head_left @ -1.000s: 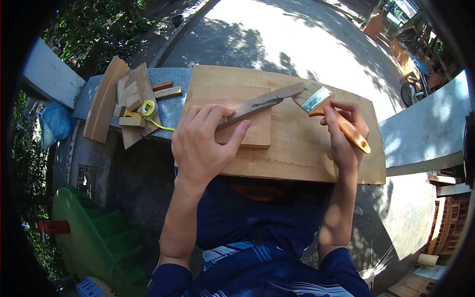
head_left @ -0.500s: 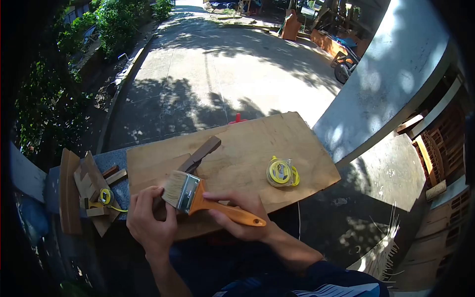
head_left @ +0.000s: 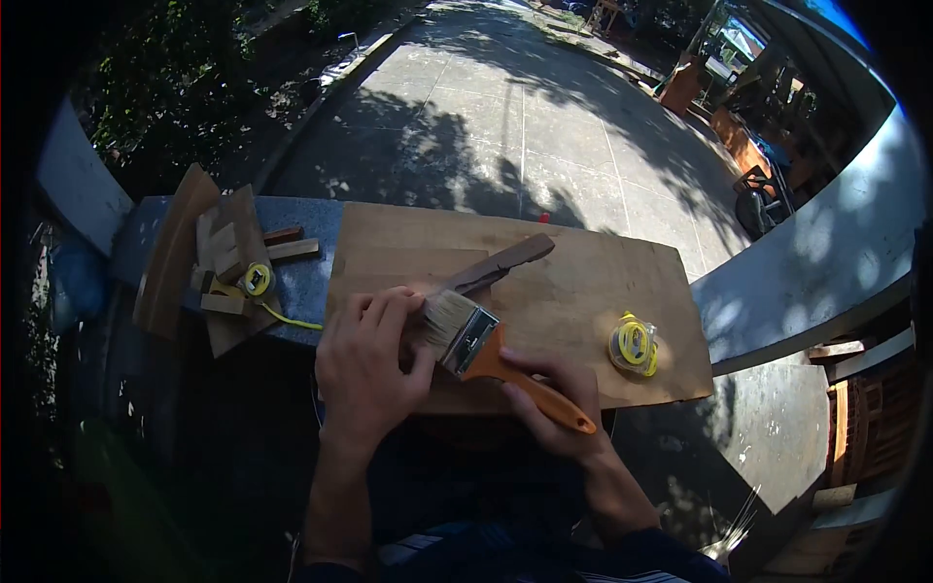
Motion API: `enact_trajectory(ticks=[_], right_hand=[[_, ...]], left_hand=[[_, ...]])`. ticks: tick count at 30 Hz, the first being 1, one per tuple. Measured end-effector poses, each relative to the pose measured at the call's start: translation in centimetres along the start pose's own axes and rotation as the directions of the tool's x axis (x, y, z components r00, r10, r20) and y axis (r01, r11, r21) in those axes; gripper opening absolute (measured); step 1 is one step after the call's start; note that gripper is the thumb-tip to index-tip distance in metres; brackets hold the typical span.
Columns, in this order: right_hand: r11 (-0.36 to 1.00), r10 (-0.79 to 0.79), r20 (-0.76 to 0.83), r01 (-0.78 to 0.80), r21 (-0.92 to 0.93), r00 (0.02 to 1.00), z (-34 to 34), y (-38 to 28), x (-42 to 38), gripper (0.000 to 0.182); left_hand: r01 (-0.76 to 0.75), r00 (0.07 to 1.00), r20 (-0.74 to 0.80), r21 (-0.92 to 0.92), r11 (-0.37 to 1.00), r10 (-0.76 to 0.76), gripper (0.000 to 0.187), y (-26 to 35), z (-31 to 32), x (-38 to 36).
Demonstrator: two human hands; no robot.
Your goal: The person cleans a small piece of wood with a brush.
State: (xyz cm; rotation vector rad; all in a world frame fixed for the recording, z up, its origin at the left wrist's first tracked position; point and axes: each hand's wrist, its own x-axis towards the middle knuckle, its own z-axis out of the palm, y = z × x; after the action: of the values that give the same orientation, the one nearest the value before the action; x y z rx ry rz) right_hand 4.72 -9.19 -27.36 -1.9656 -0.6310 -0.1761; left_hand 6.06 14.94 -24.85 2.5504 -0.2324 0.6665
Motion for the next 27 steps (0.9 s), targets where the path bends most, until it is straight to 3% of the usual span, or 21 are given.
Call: enact_trajectory(ticks=[2, 3, 4, 6, 9, 12, 13, 14, 15, 16, 18, 21, 22, 24, 27], right_hand=[[0.954, 0.231, -0.141, -0.195, 0.23, 0.963, -0.6, 0.0, 0.0, 0.026], [0.926, 0.347, -0.341, -0.262, 0.27, 0.874, -0.5, -0.2, 0.7, 0.026], [0.898, 0.418, -0.447, -0.286, 0.334, 0.791, 0.0, 0.1, 0.8, 0.028], [0.96, 0.219, -0.362, -0.134, 0.245, 0.906, 1.7, 0.2, -0.1, 0.03], [1.0, 0.028, -0.154, -0.029, -0.003, 0.988, 0.9, 1.7, -0.8, 0.033], [0.891, 0.416, -0.443, -0.258, 0.373, 0.794, 1.3, 0.4, -0.1, 0.035], [0.901, 0.371, -0.393, -0.224, 0.371, 0.841, 1.8, 0.6, -0.8, 0.035], [0.985, 0.112, -0.3, -0.066, 0.16, 0.947, 1.8, 1.5, -1.2, 0.037], [0.998, 0.013, -0.101, -0.007, 0.061, 0.995, 0.8, 0.0, -0.6, 0.039], [0.997, 0.017, -0.121, -0.008, 0.073, 0.992, 0.7, -0.3, -0.3, 0.038], [0.92, 0.314, -0.359, -0.188, 0.344, 0.879, 0.9, 0.2, 0.0, 0.036], [0.963, 0.255, -0.382, -0.197, 0.186, 0.888, 0.8, -0.2, -0.4, 0.037], [0.996, 0.073, -0.263, -0.055, 0.074, 0.962, 0.5, -0.8, -0.3, 0.034], [0.998, 0.031, -0.136, -0.023, 0.063, 0.99, 0.3, -1.1, -0.8, 0.037], [0.961, 0.213, -0.435, -0.107, 0.255, 0.875, -0.4, -0.5, -1.0, 0.041]], left_hand=[[-0.018, 1.0, 0.008, -0.015, 1.0, 0.018, 0.041, -0.4, 0.0, -0.1], [-0.018, 1.0, 0.011, -0.024, 1.0, 0.018, 0.04, -0.6, 0.1, -0.1], [-0.016, 1.0, 0.014, -0.037, 0.999, 0.017, 0.04, -0.8, 0.1, -0.2], [-0.012, 1.0, -0.013, -0.04, 0.999, 0.012, 0.039, -1.0, 0.4, -0.3], [-0.026, 1.0, -0.011, -0.028, 0.999, 0.025, 0.039, -1.2, 0.0, -0.5], [-0.032, 0.999, -0.001, -0.018, 0.999, 0.032, 0.04, -0.8, -0.1, -0.3], [-0.05, 0.999, 0.0, -0.028, 0.998, 0.05, 0.041, -0.7, -0.1, -0.2], [-0.051, 0.999, 0.0, -0.04, 0.998, 0.051, 0.041, -0.6, -0.1, -0.1], [-0.053, 0.999, 0.007, -0.051, 0.997, 0.054, 0.042, -0.5, -0.1, 0.0], [-0.057, 0.998, 0.023, -0.055, 0.997, 0.058, 0.041, -0.3, -0.1, 0.0], [-0.047, 0.997, 0.055, -0.04, 0.998, 0.049, 0.038, -0.1, -0.4, 0.0], [-0.032, 0.998, 0.06, -0.072, 0.997, 0.037, 0.038, 0.3, -0.5, 0.2], [-0.029, 0.995, 0.097, -0.095, 0.995, 0.038, 0.036, 0.5, -0.5, 0.5], [-0.014, 0.984, 0.175, -0.136, 0.991, 0.038, 0.032, 0.8, -0.7, 0.9], [-0.157, 0.972, 0.152, -0.164, 0.974, 0.182, 0.031, 0.2, -0.4, 1.7]])
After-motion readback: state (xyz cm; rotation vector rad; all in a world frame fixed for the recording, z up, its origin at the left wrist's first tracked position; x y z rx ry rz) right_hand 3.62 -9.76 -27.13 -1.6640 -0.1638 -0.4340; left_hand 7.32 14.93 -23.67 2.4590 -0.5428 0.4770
